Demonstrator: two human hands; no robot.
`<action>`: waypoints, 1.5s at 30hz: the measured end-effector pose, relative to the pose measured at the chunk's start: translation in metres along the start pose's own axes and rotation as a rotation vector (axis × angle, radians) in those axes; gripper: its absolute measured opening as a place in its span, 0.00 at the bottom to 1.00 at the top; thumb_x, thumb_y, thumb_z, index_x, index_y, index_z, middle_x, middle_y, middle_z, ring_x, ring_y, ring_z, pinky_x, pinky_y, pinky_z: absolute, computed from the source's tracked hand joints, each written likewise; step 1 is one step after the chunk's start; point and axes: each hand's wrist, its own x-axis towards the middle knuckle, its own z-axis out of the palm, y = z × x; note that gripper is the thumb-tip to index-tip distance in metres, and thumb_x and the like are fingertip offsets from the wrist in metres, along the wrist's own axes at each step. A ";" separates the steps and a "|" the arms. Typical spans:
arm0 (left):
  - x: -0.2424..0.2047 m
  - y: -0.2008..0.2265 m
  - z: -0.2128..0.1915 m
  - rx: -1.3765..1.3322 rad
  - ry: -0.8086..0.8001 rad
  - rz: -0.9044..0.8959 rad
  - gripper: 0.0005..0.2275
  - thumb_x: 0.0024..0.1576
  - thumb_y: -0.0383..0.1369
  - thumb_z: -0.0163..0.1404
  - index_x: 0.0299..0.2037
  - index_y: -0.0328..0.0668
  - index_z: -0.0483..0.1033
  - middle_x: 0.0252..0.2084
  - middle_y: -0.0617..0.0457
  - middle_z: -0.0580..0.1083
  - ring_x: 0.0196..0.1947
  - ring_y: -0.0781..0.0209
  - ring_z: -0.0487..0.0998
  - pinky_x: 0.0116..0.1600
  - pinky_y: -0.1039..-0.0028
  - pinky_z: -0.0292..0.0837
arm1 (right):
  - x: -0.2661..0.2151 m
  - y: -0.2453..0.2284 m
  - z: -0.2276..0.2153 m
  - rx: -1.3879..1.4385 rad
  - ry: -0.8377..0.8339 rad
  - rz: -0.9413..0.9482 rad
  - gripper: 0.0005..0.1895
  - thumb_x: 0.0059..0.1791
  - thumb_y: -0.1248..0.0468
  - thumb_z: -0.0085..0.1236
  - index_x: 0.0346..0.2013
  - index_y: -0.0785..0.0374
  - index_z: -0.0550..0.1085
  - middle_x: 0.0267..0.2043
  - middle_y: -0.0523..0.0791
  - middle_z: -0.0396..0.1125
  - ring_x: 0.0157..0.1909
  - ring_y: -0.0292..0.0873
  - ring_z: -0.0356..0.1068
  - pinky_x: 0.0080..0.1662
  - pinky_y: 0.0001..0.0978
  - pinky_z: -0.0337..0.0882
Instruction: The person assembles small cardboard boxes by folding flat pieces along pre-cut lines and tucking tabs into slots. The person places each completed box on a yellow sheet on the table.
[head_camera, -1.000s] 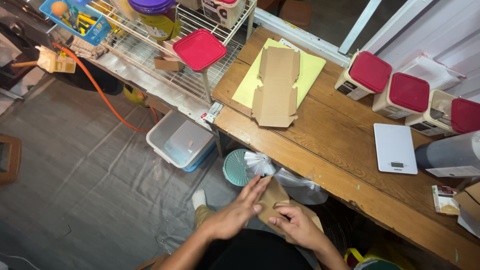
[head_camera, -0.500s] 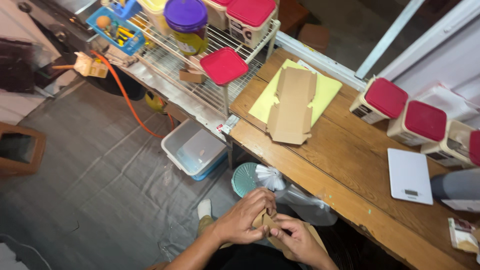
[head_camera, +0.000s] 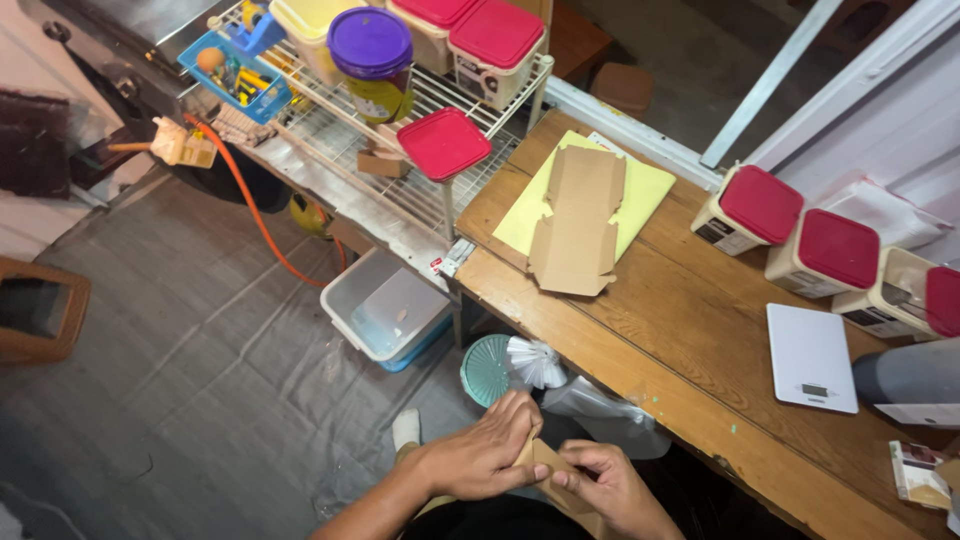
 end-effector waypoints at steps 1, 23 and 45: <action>0.003 -0.001 0.000 0.044 -0.008 0.025 0.19 0.68 0.44 0.46 0.48 0.31 0.58 0.47 0.40 0.59 0.50 0.44 0.61 0.62 0.57 0.59 | -0.001 0.001 -0.004 -0.079 0.011 -0.037 0.12 0.50 0.63 0.64 0.32 0.72 0.80 0.28 0.41 0.63 0.32 0.35 0.61 0.35 0.30 0.63; 0.028 0.011 0.005 0.103 0.007 0.104 0.25 0.59 0.48 0.56 0.45 0.30 0.61 0.43 0.39 0.61 0.47 0.42 0.64 0.56 0.55 0.63 | -0.008 -0.008 -0.021 -0.020 0.019 0.061 0.13 0.50 0.64 0.61 0.43 0.72 0.82 0.36 0.42 0.72 0.37 0.32 0.70 0.40 0.25 0.71; 0.025 0.016 0.018 0.137 0.272 -0.035 0.19 0.65 0.43 0.52 0.50 0.31 0.63 0.47 0.41 0.63 0.49 0.43 0.66 0.58 0.58 0.63 | -0.002 0.002 -0.009 0.065 0.033 0.227 0.16 0.51 0.61 0.60 0.49 0.66 0.81 0.37 0.42 0.76 0.38 0.32 0.70 0.42 0.26 0.72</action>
